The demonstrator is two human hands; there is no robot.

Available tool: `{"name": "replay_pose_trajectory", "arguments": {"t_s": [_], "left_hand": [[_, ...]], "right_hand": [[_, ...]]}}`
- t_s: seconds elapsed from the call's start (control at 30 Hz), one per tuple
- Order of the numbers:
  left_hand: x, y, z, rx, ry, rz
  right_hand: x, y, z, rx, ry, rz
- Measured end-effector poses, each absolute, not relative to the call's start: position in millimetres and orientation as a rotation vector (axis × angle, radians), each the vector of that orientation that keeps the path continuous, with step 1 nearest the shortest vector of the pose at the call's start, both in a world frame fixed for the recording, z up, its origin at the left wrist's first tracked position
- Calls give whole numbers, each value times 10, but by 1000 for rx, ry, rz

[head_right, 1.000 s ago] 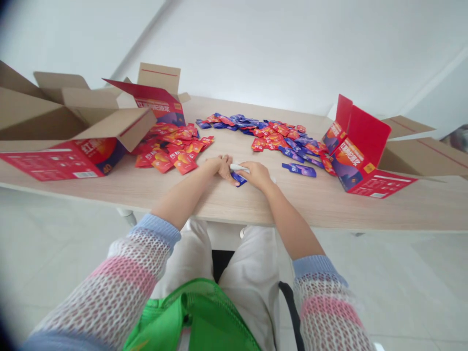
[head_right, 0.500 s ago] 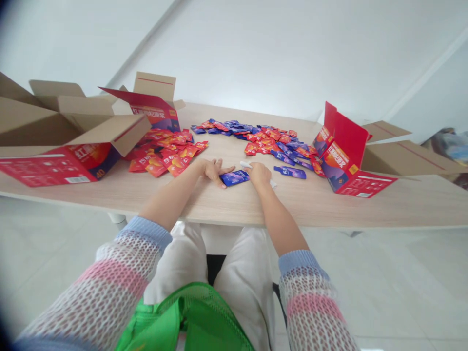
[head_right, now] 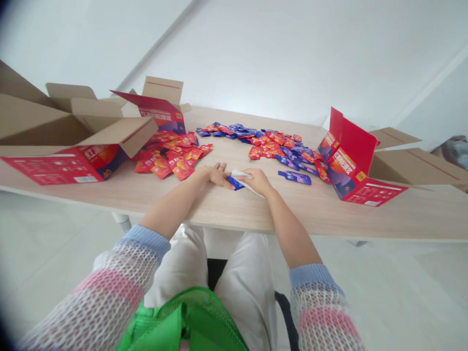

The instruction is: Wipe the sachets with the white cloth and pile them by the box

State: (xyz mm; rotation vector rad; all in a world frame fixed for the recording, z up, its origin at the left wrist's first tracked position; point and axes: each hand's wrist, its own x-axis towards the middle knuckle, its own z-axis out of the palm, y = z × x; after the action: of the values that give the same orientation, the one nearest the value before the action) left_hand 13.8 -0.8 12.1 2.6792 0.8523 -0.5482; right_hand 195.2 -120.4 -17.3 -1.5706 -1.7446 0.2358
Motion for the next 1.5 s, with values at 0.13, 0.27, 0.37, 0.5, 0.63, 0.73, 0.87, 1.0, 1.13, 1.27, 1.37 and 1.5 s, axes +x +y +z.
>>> {"name": "replay_pose_trajectory", "arguments": {"t_s": [0.13,0.27,0.37,0.5,0.63,0.73,0.87,1.0,1.13,1.27,1.37,1.5], "left_hand": [[160,0,113,2667,885,-535],[165,42,76,2667,875,-529],[153,60,57,2673,846,-506],[118,53,67,2692,821,-476],[95,43,82,2702,846,-432],[102,58,71,2707,875,-372],[114,78,49,2697,886,-357],[110,42,39,2698,893,-343],[111,3,26,2694,936,-323],[121,16,18,2687,942,-343],[126,37,28,2685,930,-346],[125,49,63,2679,921,-377]], "right_hand": [[1931,-1104,-257,-1704,-1753,286],[2044,-1068,-262,-1985,-1593,157],[2117,-1085,-246,-2160,-1500,52],[2237,-1102,-273,-2315,-1326,-98],[2368,-1139,-310,-2261,-1267,-106],[2398,-1188,-301,-2014,-1372,-164],[2322,-1205,-281,-1818,-1475,-211],[2198,-1155,-306,-1901,-1641,-38],[2062,-1135,-294,-1831,-1778,93],[1910,-1149,-245,-1662,-1941,272],[1836,-1145,-239,-1592,-1950,342],[1812,-1143,-231,-1510,-1937,453]]}}
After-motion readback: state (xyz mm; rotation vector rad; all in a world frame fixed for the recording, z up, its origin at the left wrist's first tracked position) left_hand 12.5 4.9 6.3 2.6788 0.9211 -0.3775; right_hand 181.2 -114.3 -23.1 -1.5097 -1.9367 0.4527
